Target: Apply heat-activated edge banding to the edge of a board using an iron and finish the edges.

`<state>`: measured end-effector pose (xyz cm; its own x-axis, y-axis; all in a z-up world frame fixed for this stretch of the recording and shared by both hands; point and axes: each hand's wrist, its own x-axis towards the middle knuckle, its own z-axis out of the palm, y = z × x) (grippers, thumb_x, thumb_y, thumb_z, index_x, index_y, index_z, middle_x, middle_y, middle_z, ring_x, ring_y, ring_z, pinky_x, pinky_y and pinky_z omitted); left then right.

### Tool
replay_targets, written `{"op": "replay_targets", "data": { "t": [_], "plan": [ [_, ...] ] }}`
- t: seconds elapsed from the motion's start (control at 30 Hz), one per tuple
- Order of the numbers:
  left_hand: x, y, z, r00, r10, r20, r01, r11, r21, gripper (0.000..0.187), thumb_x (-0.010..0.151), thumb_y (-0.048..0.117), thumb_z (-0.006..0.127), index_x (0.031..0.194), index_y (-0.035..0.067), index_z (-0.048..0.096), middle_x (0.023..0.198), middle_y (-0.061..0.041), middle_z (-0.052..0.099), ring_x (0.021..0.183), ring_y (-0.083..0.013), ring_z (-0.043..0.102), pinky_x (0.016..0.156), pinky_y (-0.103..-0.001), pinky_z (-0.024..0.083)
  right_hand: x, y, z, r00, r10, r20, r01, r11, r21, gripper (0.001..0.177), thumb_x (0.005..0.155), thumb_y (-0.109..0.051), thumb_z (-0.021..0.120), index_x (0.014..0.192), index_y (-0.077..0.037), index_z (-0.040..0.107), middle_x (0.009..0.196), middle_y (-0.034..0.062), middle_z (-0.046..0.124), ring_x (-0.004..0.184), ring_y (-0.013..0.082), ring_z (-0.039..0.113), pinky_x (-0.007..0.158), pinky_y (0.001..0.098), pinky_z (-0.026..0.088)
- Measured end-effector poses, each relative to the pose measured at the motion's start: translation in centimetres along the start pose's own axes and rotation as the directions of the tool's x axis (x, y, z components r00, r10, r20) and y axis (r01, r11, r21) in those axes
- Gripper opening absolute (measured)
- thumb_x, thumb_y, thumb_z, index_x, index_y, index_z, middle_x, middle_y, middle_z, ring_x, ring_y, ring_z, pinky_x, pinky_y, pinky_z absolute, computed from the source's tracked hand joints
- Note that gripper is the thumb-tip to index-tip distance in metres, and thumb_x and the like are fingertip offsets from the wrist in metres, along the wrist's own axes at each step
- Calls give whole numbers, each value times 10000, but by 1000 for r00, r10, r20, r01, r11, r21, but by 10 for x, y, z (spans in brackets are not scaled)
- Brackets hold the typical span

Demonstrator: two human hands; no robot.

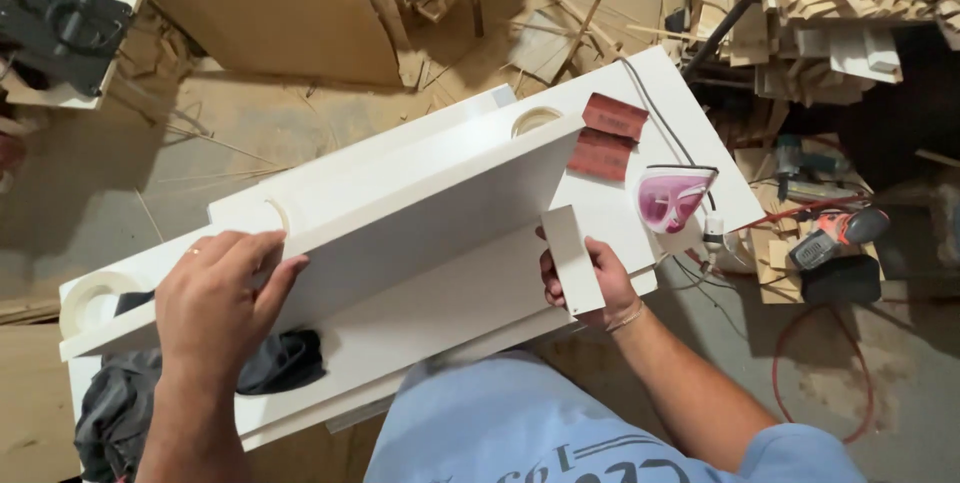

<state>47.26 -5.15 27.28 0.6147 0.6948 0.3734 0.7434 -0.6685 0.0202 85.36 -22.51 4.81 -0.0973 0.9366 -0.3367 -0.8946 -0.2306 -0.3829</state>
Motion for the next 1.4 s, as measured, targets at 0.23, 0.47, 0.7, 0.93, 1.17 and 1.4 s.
{"op": "replay_targets", "data": {
  "t": [0.23, 0.47, 0.7, 0.93, 1.17, 1.4],
  "plan": [
    [3, -12, 1, 986, -121, 117, 110, 989, 97, 441, 906, 614, 690, 1087, 216, 755, 918, 22, 727, 883, -244, 692, 751, -381, 528, -15, -9, 20, 984, -2, 177, -4, 1000, 31, 715, 980, -647, 450, 1487, -142, 440, 967, 115, 601, 739, 242, 564, 627, 369, 483],
    [-12, -47, -8, 910, -325, 259, 293, 943, 157, 516, 857, 657, 665, 1167, 258, 771, 1126, 40, 775, 1083, -238, 705, 823, -410, 545, -27, -18, 62, 962, -78, 263, 86, 996, -19, 674, 953, -482, 667, 1460, -100, 439, 1145, 138, 587, 940, 266, 623, 798, 429, 548],
    [-8, -52, -2, 878, -328, 348, 255, 937, 241, 512, 913, 686, 612, 904, 180, 688, 948, -13, 745, 918, -242, 707, 762, -396, 562, -28, -15, 126, 960, -246, 137, 250, 968, -12, 645, 981, -472, 598, 1427, -18, 496, 1116, 168, 618, 846, 292, 631, 689, 408, 604],
    [-25, -68, 34, 974, -215, 66, 205, 970, 133, 496, 765, 718, 700, 838, 231, 639, 823, 15, 683, 878, -234, 711, 785, -375, 554, -21, -8, 171, 962, -258, 85, 265, 960, -93, 607, 1055, -516, 378, 1400, -43, 535, 1054, 166, 657, 824, 292, 699, 717, 435, 666],
    [-28, -65, 37, 990, -138, -8, 138, 989, 56, 453, 703, 621, 791, 835, 226, 614, 787, 2, 651, 824, -247, 698, 731, -402, 551, -16, -2, 204, 941, -337, 15, 320, 877, -360, 607, 1033, -572, 420, 1356, -79, 565, 902, 109, 604, 653, 229, 609, 525, 343, 565],
    [-35, -58, 33, 993, -113, 24, 113, 993, -12, 437, 743, 585, 789, 849, 204, 603, 769, -3, 619, 796, -262, 689, 698, -410, 539, -34, 37, 269, 907, -416, -61, 301, 743, -597, 304, 940, -188, 621, 1197, -28, 582, 973, 201, 731, 731, 325, 753, 626, 497, 646]
  ]
}}
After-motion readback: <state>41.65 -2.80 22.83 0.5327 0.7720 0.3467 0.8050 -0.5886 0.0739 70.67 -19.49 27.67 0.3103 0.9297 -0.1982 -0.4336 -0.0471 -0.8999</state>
